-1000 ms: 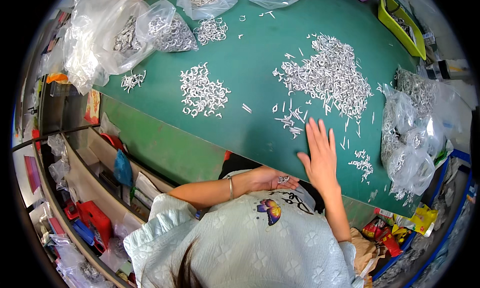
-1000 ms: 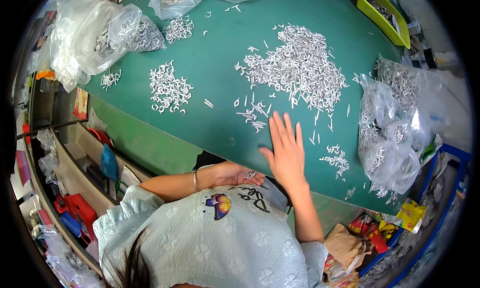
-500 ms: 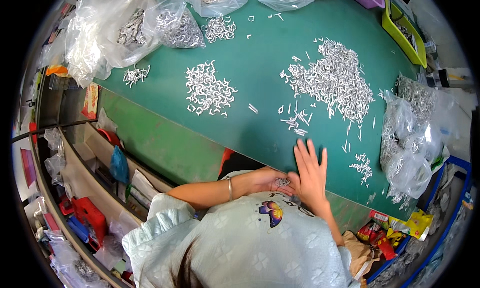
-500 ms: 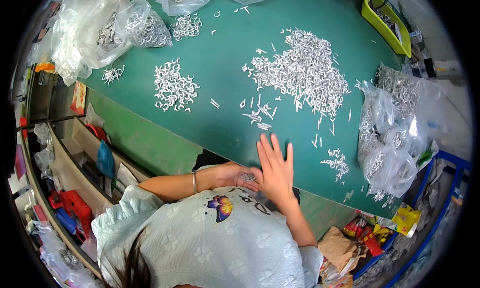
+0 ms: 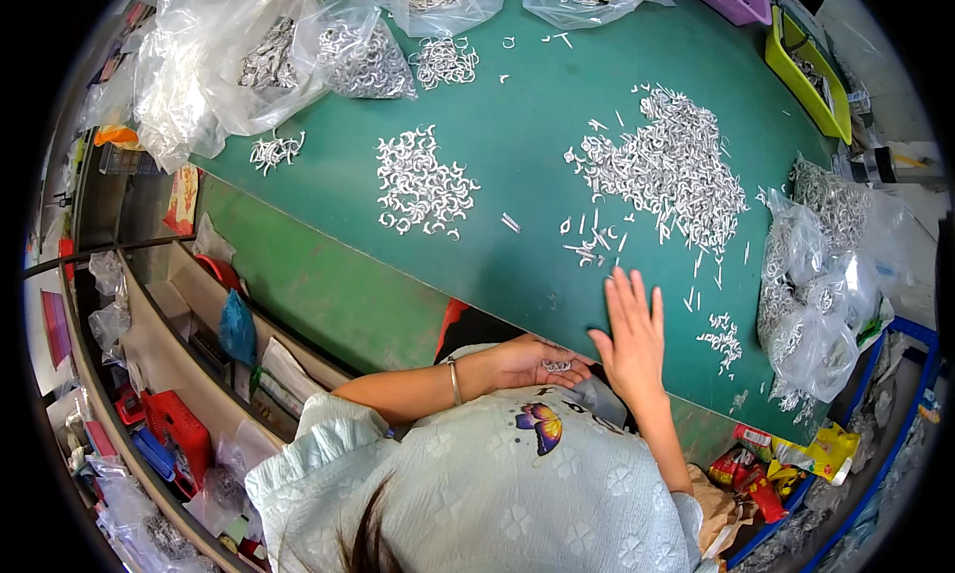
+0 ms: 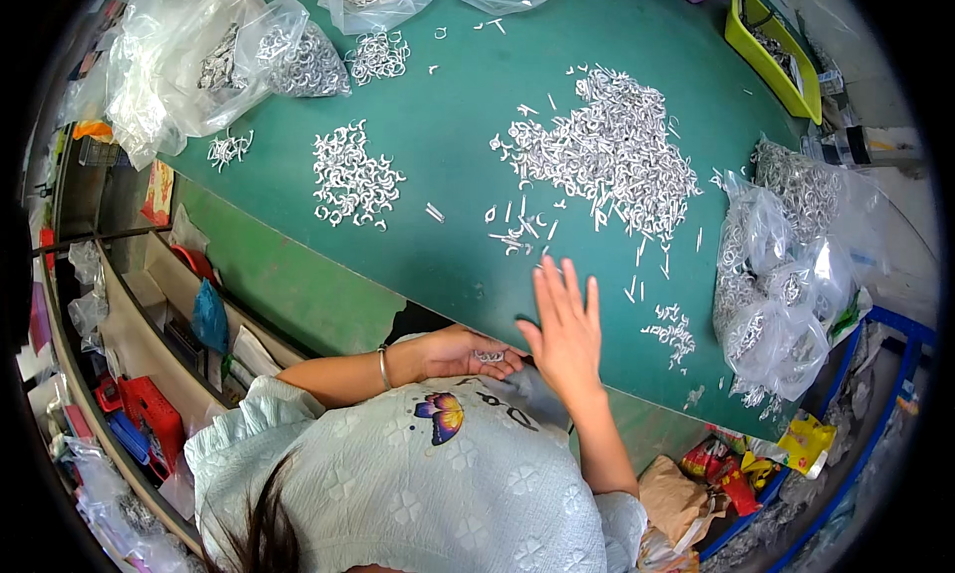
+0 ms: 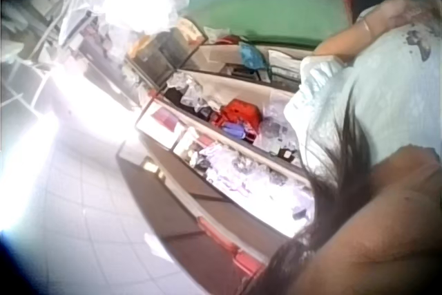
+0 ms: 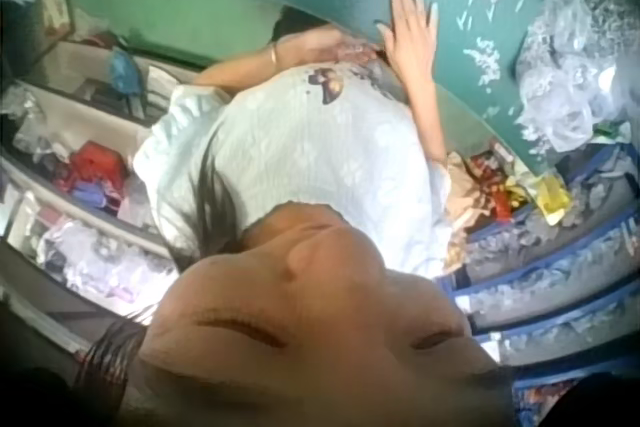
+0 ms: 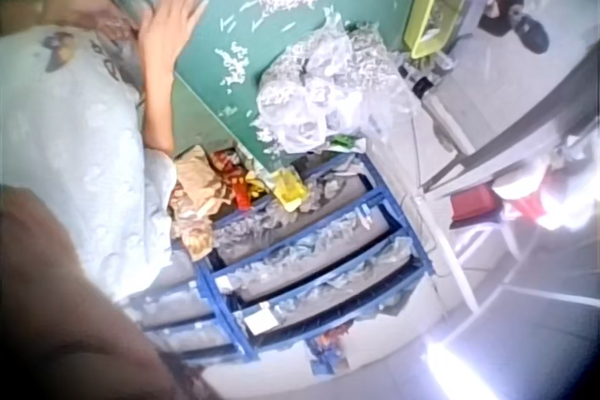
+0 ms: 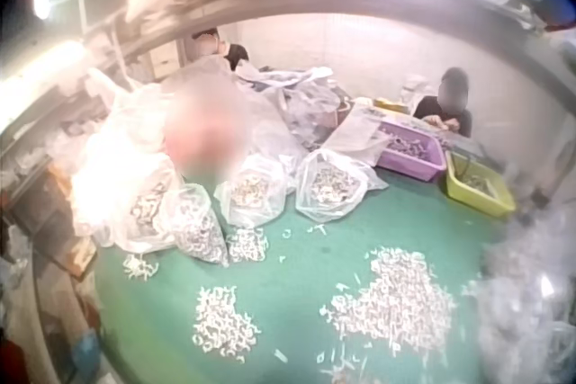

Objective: The person sorts through a pile of small metal components on a green table by hand, separating them into different groups and placing them into plastic bags.

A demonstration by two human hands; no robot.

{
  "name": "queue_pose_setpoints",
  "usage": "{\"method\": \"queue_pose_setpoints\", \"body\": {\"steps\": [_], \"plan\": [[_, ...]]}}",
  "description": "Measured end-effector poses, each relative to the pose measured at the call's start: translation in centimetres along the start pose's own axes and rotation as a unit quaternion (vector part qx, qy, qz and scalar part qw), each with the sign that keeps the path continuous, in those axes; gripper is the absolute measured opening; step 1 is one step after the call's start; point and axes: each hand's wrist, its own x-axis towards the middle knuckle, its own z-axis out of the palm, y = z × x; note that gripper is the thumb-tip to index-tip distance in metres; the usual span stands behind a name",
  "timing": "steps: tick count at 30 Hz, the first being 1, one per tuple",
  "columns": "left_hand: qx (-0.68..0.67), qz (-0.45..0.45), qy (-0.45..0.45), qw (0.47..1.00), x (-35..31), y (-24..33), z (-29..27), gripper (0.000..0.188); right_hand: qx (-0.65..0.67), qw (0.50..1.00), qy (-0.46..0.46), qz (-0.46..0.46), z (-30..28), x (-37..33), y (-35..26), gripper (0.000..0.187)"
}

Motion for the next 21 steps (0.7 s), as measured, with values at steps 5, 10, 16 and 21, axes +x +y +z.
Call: {"method": "queue_pose_setpoints", "body": {"steps": [5, 10, 16, 21], "plan": [[-0.007, 0.006, -0.009, 1.0, 0.0, 0.4, 0.7, 0.033, 0.003, 0.995, 0.082, 0.048, -1.0, -0.1, 0.7, 0.066], [-0.03, -0.004, 0.002, 1.0, 0.0, 0.7, 1.0, 0.035, -0.058, 0.998, 0.002, -0.01, -0.6, 3.1, -1.8, 0.076], [-0.048, 0.009, 0.065, 0.997, -0.1, 0.6, 0.6, 0.036, -0.081, 0.993, -0.072, 0.045, -0.3, -1.4, -2.3, 0.079], [-0.062, 0.001, 0.026, 0.998, 0.3, 0.5, 0.4, 0.033, -0.093, 0.992, -0.02, 0.079, -0.3, -2.1, -1.9, 0.08]]}}
